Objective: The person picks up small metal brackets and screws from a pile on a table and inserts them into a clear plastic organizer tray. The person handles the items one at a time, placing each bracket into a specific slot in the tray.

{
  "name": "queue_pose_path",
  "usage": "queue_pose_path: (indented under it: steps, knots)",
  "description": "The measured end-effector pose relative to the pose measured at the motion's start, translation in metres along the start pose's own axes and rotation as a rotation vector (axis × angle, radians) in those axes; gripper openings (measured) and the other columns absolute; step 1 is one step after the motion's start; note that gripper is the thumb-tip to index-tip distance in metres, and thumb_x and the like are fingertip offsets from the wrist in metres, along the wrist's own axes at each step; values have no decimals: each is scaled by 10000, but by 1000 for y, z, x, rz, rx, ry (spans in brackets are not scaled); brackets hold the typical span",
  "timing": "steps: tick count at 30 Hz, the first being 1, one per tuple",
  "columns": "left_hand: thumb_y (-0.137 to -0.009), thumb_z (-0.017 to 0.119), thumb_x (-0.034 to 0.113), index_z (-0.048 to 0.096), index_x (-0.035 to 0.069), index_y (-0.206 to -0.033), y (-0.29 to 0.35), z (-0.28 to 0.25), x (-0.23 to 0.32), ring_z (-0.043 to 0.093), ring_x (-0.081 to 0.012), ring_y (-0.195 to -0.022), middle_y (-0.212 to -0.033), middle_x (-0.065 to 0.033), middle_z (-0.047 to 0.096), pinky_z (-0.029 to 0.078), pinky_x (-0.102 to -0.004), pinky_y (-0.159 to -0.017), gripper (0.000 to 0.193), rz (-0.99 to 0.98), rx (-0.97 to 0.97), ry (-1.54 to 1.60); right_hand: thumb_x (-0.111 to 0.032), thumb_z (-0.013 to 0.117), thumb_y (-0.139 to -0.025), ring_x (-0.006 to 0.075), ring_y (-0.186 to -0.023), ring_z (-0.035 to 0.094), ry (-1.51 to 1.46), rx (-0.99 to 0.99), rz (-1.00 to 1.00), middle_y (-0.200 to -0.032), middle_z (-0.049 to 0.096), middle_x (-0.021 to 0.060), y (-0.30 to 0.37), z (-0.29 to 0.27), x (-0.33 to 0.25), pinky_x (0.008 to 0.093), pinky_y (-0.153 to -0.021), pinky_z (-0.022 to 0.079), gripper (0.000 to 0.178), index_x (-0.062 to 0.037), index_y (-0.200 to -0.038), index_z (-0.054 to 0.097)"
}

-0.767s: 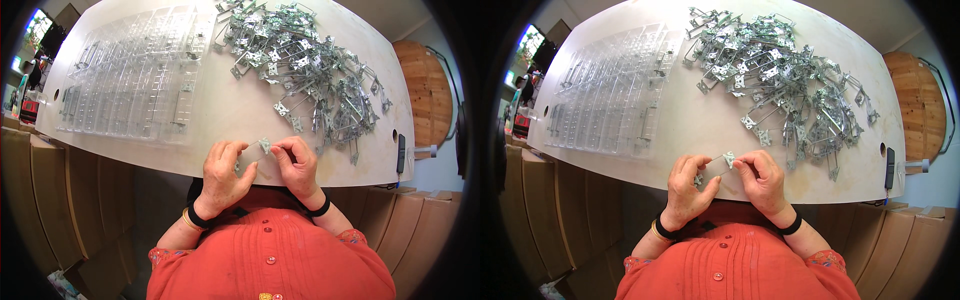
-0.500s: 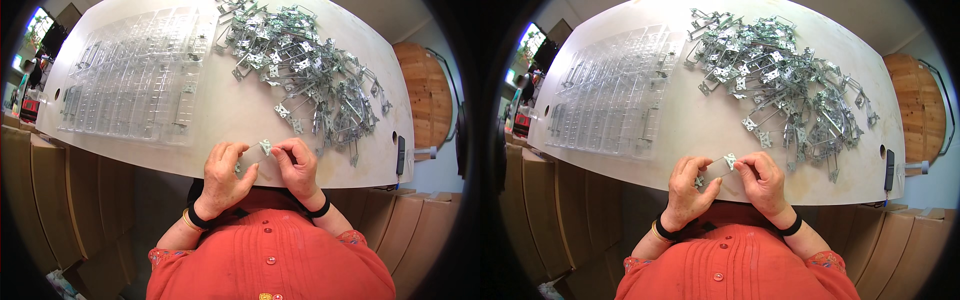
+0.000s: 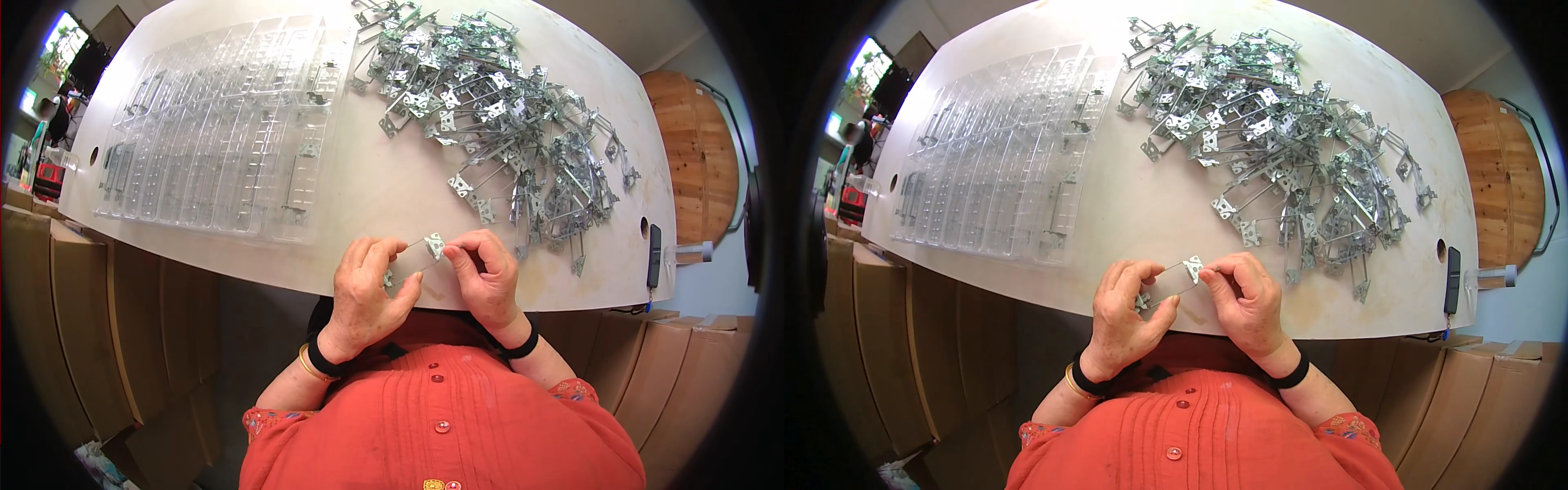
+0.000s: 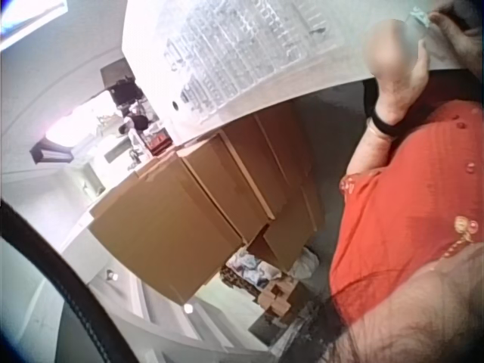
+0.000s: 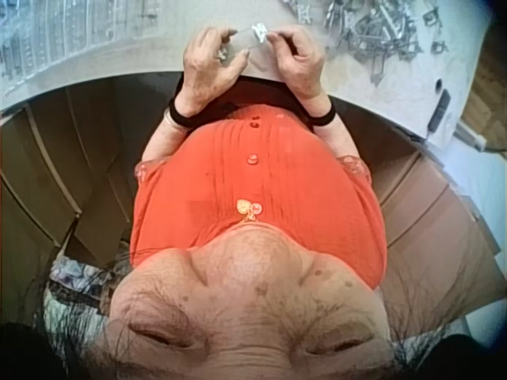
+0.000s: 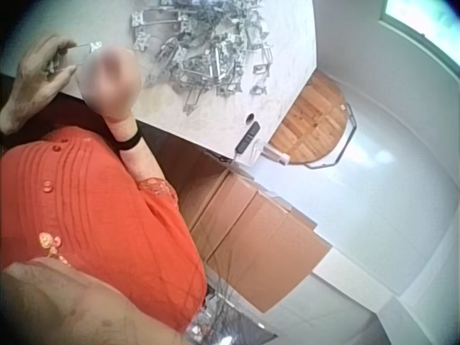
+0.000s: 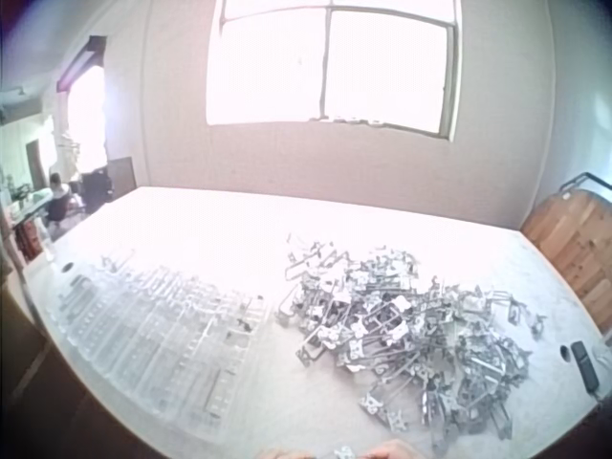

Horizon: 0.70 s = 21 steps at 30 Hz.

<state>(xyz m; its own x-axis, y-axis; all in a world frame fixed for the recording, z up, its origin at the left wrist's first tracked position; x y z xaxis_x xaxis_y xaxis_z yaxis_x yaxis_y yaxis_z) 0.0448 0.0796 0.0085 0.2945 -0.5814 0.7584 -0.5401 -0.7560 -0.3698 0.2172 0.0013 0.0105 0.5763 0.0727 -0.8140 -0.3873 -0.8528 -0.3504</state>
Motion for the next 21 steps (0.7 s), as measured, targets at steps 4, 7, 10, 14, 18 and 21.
queue_pose_path:
  steps: [4, 7, 10, 14, 18, 21]
  knots:
    - [-780, 845, 68, 669, 22, -1141, 0, 0, 0, 635, -272, -839, -964, -116, 653, 537, -396, -734, 405, 9, 11, 10, -61, 791, -990, 167, -735, 630, -9, 2, -6, -900, 696, 66, 0, 1, 1, 304, -660, 514, 72, -34, -1009, 727]
    - [-778, 846, 68, 672, 21, -1138, -1, 0, 1, 637, -271, -841, -966, -116, 654, 538, -396, -736, 403, 8, 10, 13, -64, 795, -988, 161, -734, 625, -28, 0, 17, -900, 692, 64, 2, 0, 3, 303, -660, 513, 77, -33, -1009, 726]
    - [-778, 846, 69, 675, 22, -1134, 1, 1, 0, 638, -270, -847, -968, -116, 655, 537, -396, -740, 398, -4, 9, 16, -60, 797, -983, 161, -730, 620, -29, 4, 24, -896, 689, 66, 1, 0, 2, 304, -658, 511, 81, -33, -1002, 724]
    - [-776, 850, 68, 680, 25, -1136, 0, -1, 0, 639, -267, -858, -970, -112, 656, 537, -395, -749, 401, 2, 11, 13, -52, 797, -979, 164, -727, 616, -15, -8, 21, -891, 687, 70, 1, 0, 1, 303, -656, 505, 80, -33, -995, 721]
    - [-773, 854, 69, 685, 27, -1138, 0, 0, 1, 641, -265, -864, -974, -108, 659, 538, -394, -755, 405, -6, 11, 18, -51, 796, -979, 163, -722, 612, -6, 7, -16, -888, 687, 70, 0, 0, -1, 301, -651, 502, 81, -31, -986, 718]
    - [-772, 856, 69, 688, 27, -1136, 1, 0, 0, 642, -266, -866, -978, -111, 662, 542, -394, -759, 404, 0, 21, 23, -53, 796, -979, 160, -722, 608, 2, 8, -22, -881, 679, 68, -1, 0, -2, 301, -649, 498, 87, -30, -981, 713]
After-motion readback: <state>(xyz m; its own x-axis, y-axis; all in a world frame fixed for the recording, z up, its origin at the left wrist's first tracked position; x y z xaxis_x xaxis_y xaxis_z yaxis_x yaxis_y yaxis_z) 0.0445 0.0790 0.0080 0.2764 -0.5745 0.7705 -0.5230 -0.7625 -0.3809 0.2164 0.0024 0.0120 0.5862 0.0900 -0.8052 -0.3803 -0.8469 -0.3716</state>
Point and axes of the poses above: each hand's wrist, its own y-axis away from the middle knuckle, its own z-axis out of the palm, x = y × z, the point moved 9 cm from there along -y, towards the middle knuckle
